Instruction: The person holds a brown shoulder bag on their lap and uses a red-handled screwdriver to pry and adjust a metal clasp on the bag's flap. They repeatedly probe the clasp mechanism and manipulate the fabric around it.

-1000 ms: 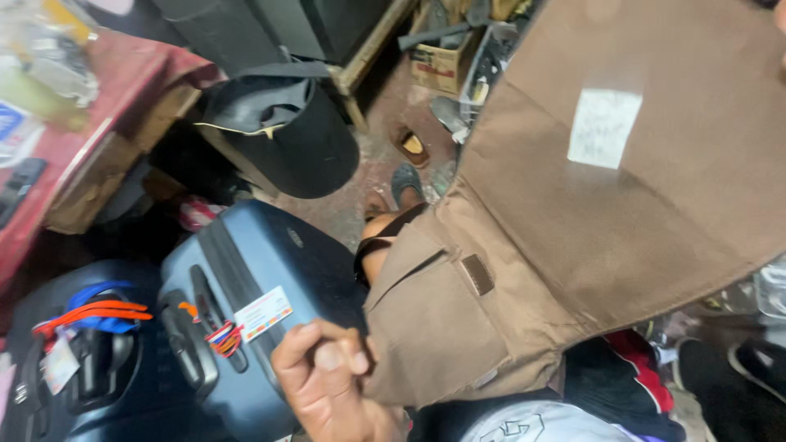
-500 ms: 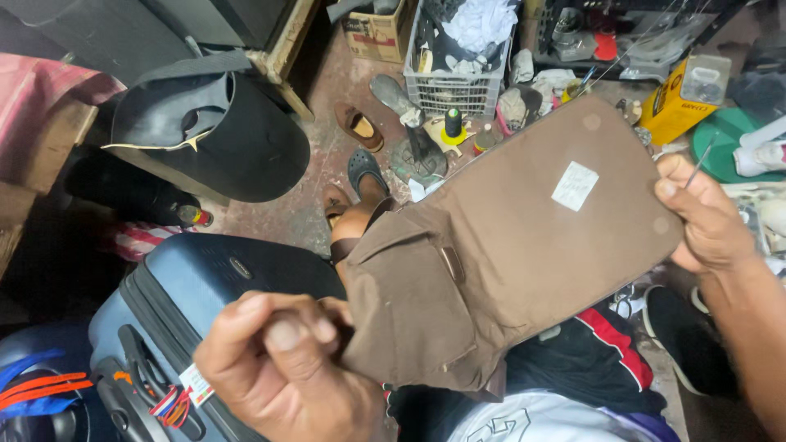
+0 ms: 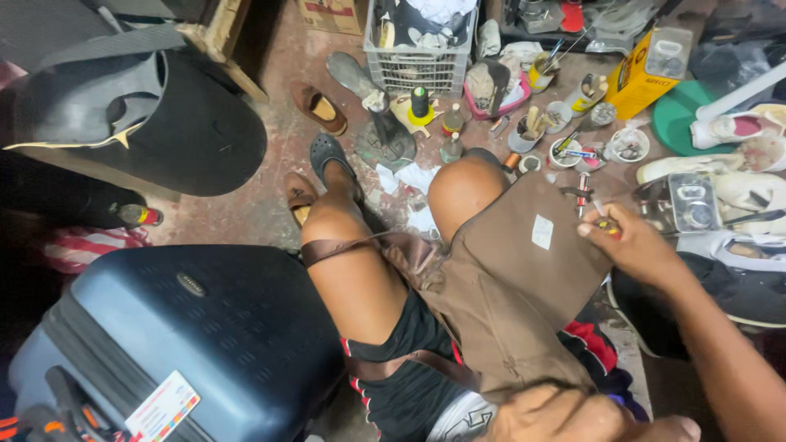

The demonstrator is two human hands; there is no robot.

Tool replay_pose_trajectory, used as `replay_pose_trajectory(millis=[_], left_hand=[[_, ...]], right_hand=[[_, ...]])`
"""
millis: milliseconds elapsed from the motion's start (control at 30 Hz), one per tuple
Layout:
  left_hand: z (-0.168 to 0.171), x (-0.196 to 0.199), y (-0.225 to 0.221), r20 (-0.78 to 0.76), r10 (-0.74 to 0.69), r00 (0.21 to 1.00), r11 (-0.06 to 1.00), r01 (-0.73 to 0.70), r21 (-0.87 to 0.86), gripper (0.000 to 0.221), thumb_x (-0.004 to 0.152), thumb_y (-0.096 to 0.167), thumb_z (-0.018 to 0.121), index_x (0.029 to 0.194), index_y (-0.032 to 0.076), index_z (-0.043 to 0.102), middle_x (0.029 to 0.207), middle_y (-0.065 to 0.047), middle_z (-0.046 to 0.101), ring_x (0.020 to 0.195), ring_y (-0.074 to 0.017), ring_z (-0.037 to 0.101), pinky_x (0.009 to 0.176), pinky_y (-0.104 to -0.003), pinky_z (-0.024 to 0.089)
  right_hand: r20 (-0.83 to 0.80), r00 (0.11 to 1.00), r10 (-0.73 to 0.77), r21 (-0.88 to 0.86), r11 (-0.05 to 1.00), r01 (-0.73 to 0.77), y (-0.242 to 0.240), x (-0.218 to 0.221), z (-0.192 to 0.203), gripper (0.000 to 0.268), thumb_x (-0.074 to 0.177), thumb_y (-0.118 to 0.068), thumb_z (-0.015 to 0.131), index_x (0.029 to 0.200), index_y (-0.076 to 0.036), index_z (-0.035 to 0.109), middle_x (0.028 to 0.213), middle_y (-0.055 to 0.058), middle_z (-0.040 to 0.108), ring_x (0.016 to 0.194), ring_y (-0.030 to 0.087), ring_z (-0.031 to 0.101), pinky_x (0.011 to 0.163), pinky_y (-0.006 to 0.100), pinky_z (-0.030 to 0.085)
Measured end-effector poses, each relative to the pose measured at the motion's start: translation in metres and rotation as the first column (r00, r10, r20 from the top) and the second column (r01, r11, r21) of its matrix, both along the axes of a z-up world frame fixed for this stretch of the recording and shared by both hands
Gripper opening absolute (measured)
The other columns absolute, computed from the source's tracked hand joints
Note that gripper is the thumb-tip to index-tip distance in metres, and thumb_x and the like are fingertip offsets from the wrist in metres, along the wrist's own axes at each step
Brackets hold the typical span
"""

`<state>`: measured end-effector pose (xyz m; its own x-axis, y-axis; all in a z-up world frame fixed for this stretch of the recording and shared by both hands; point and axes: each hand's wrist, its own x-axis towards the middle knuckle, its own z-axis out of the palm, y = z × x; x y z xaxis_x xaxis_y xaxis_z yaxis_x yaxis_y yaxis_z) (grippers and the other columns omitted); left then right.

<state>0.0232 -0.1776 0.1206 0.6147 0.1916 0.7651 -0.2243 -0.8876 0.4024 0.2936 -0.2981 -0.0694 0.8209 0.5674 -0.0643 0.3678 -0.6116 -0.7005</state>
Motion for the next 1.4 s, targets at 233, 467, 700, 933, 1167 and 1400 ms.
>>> replay_pose_trajectory(millis=[233,467,700,933,1167,1400], left_hand=[[-0.019,-0.015,0.008,-0.189,-0.227,0.955,0.971,0.238,0.036,0.03,0.097,0.024,0.075,0.127,0.025,0.075,0.071,0.004,0.041,0.055,-0.008,0.046,0.053,-0.026,0.036],[-0.044,-0.024,-0.004,-0.294,-0.474,0.83,0.877,0.413,-0.246,0.039,0.107,0.017,0.065,0.144,0.027,0.063,0.089,0.001,0.052,0.07,-0.0136,0.054,0.064,-0.03,0.043],[-0.034,-0.022,0.044,-0.236,-0.466,0.853,0.867,0.387,-0.315,0.04,0.098,0.009,0.067,0.136,0.022,0.069,0.083,-0.001,0.05,0.072,-0.015,0.061,0.07,-0.034,0.059],[-0.004,-0.018,0.129,-0.575,-0.064,0.816,0.955,-0.118,-0.273,0.042,0.084,0.004,0.064,0.125,0.013,0.069,0.08,-0.009,0.053,0.071,-0.0284,0.062,0.06,-0.043,0.051],[-0.012,-0.021,0.146,-0.616,-0.17,0.769,0.955,-0.027,-0.297,0.025,0.083,0.007,0.066,0.108,0.011,0.068,0.085,-0.01,0.056,0.078,-0.0296,0.065,0.064,-0.043,0.052],[-0.022,-0.024,0.151,-0.515,-0.338,0.788,0.87,0.053,-0.49,0.022,0.087,0.004,0.061,0.107,0.007,0.066,0.091,-0.011,0.057,0.083,-0.0318,0.065,0.071,-0.043,0.054]], right_hand=[[-0.185,0.983,0.006,0.129,0.991,0.018,0.046,-0.048,0.114,0.028,0.095,-0.029,0.07,0.116,-0.01,0.075,0.086,0.005,0.063,0.074,0.011,0.05,0.067,0.033,0.044],[-0.205,0.87,0.449,0.102,0.894,-0.437,0.118,-0.099,0.191,0.05,0.068,-0.037,0.087,0.104,-0.009,0.066,0.074,-0.001,0.057,0.061,0.013,0.053,0.056,0.031,0.049],[-0.289,0.857,0.427,-0.11,0.874,-0.473,0.138,-0.098,0.201,0.046,0.067,-0.035,0.086,0.101,-0.013,0.065,0.07,0.004,0.059,0.057,0.016,0.057,0.055,0.034,0.05],[-0.333,0.806,0.49,-0.104,0.83,-0.548,0.131,-0.083,0.185,0.044,0.073,-0.027,0.082,0.111,-0.014,0.064,0.073,0.007,0.063,0.06,0.019,0.06,0.057,0.036,0.05],[0.045,0.715,0.697,0.12,0.707,-0.697,0.135,-0.068,0.181,0.022,0.085,-0.017,0.07,0.104,-0.009,0.063,0.096,0.005,0.065,0.085,0.024,0.067,0.071,0.038,0.054],[0.221,0.772,0.596,-0.091,0.801,-0.592,0.133,-0.089,0.184,0.049,0.078,-0.047,0.085,0.1,-0.01,0.062,0.1,0.01,0.061,0.092,0.031,0.064,0.073,0.043,0.052]])
